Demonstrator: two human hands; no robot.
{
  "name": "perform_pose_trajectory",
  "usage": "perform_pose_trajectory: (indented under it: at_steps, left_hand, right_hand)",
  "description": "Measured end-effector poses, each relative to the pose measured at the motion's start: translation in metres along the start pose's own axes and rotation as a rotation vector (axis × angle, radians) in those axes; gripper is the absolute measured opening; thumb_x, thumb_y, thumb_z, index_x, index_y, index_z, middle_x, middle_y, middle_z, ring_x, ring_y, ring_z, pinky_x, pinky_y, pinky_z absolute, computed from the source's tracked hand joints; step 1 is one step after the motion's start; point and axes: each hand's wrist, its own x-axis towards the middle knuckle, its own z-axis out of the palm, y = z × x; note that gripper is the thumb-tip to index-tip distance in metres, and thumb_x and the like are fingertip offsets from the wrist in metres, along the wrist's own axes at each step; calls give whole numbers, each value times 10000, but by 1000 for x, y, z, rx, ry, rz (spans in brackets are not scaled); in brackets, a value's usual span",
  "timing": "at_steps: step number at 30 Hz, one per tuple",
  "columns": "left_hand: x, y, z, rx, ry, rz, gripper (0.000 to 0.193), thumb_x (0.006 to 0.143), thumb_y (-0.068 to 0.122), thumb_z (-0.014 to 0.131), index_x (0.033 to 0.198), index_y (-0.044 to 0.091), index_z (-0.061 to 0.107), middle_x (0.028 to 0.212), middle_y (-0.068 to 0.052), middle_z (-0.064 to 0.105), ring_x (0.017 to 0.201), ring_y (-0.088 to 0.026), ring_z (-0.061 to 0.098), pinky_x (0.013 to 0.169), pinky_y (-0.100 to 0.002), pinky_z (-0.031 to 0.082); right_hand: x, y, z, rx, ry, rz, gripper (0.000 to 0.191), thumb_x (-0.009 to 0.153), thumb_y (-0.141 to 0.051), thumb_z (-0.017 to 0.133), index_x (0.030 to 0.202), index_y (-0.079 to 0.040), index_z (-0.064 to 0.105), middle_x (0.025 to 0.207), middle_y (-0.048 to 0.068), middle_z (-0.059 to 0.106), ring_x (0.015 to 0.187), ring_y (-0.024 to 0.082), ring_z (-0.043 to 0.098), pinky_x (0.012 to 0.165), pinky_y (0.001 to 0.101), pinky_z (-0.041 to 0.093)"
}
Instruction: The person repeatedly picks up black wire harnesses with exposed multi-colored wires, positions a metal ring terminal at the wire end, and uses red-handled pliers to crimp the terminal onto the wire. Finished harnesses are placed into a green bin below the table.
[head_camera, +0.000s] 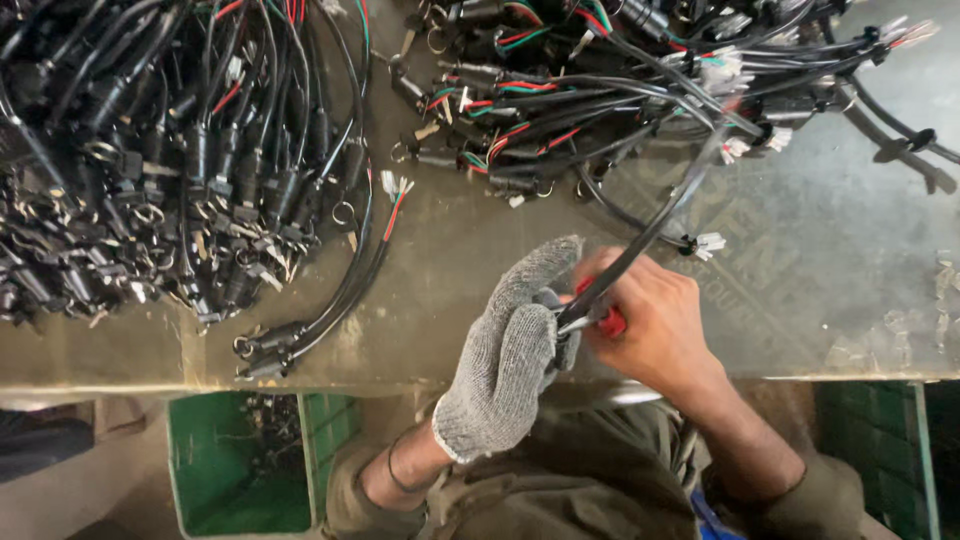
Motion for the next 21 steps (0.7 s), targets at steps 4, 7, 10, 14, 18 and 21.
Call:
perform_pose_trajectory:
  at_steps: [4, 7, 10, 14, 18, 21]
  left_hand:
    - [6, 3, -16, 59, -60, 12, 545, 1127, 301, 441, 1590, 24, 370, 940, 2, 616, 761, -51, 470, 668, -233, 435]
    - [7, 3, -25, -46, -239, -89, 624, 1087, 286, 499, 1634, 61, 299, 966, 3, 613, 747, -69, 499, 677, -234, 452]
    - [5, -4, -22, 230, -202, 22, 685, 1012, 208, 660, 1595, 63, 331, 1018, -42, 668, 793, -136, 636, 751, -271, 547]
    - [5, -24, -12, 486, 58, 295, 732, 922, 107, 802, 1549, 54, 428, 1156, -117, 688, 952, -235, 709, 870, -338, 583]
    - [1, -41, -3, 632, 164, 355, 708, 915, 91, 806, 1525, 41, 451, 1153, -127, 690, 1002, -308, 682, 884, -382, 564]
    - [-4, -47, 0, 675, 193, 410, 697, 909, 55, 778, 1519, 24, 443, 1145, -134, 681, 1022, -340, 673, 883, -412, 554]
  right_hand:
    - [2, 17, 8, -382, -59, 132, 359, 780, -312, 898, 810, -116, 599, 757, 30, 626, 744, 266, 670, 628, 405, 491]
    - [2, 25, 11, -127, -81, 0, 299, 554, -101, 760, 794, -97, 582, 751, 57, 601, 732, 312, 640, 629, 420, 495]
    - [-4, 21, 9, -10, 16, -12, 286, 773, -162, 841, 880, -100, 583, 851, 35, 641, 771, 283, 644, 630, 392, 492]
    - [-11, 7, 5, -88, -57, 87, 414, 578, -118, 777, 931, -60, 569, 847, 87, 605, 831, 340, 627, 650, 436, 491]
    - [-9, -5, 2, -168, -122, 200, 365, 608, -125, 782, 893, -84, 559, 824, 70, 605, 831, 313, 639, 643, 440, 483]
    - [-10, -12, -4, -213, -141, 217, 344, 621, -149, 772, 894, -86, 571, 830, 68, 612, 820, 308, 643, 628, 438, 487]
